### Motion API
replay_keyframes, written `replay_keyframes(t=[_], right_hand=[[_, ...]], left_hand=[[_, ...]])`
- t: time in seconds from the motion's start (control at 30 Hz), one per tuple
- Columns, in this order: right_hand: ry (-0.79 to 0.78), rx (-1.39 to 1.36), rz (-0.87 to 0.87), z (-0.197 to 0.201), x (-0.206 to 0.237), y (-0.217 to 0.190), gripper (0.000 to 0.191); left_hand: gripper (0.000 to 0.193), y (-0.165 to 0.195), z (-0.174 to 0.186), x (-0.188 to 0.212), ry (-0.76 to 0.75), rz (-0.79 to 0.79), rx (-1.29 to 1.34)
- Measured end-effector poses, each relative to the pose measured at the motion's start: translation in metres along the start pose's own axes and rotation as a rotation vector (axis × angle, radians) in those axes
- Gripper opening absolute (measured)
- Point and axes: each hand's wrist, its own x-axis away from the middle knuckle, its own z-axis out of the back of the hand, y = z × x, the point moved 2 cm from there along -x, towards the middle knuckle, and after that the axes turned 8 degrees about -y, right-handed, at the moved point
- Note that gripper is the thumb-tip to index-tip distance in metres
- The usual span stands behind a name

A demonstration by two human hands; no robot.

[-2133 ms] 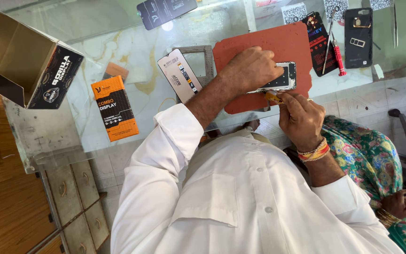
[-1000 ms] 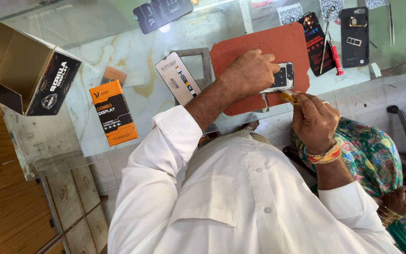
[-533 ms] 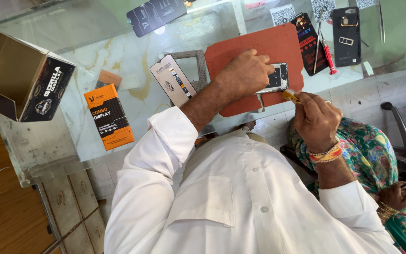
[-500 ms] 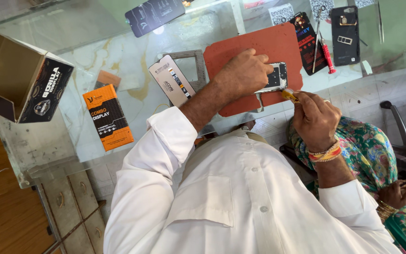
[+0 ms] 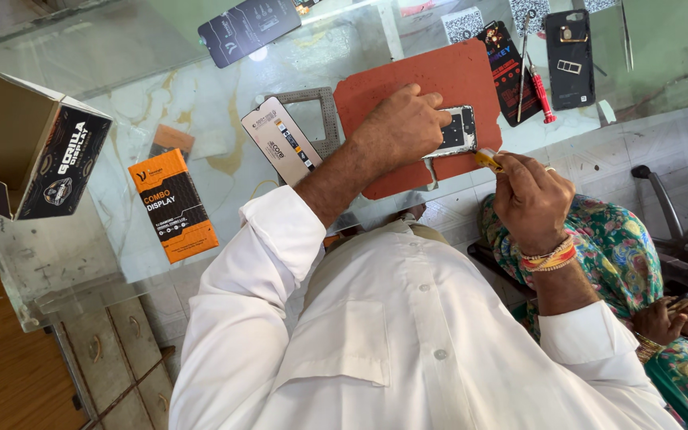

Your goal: The person uses a red screwdriver to remove screws from the back of a disassembled smartphone. They then apply adhesive from a yellow tube around the internal frame and place a silver metal back cover onto the device.

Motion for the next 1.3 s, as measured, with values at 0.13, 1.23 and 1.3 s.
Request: replay_keyframes(t=[0.13, 1.23, 1.3], right_hand=[[0.008, -0.006, -0.007, 0.001, 0.0, 0.002, 0.017], [0.227, -1.184, -0.513, -0.001, 0.008, 0.107, 0.008], [0.181, -1.168, -0.499, -0.001, 0.006, 0.121, 0.007]], left_hand=[[0.009, 0.001, 0.0, 0.001, 0.004, 0.012, 0.014], [0.034, 0.103, 0.031, 0.073, 0.466, 0.585, 0.425], [0.033, 0.11, 0.028, 0.071, 0.466, 0.684, 0.416]])
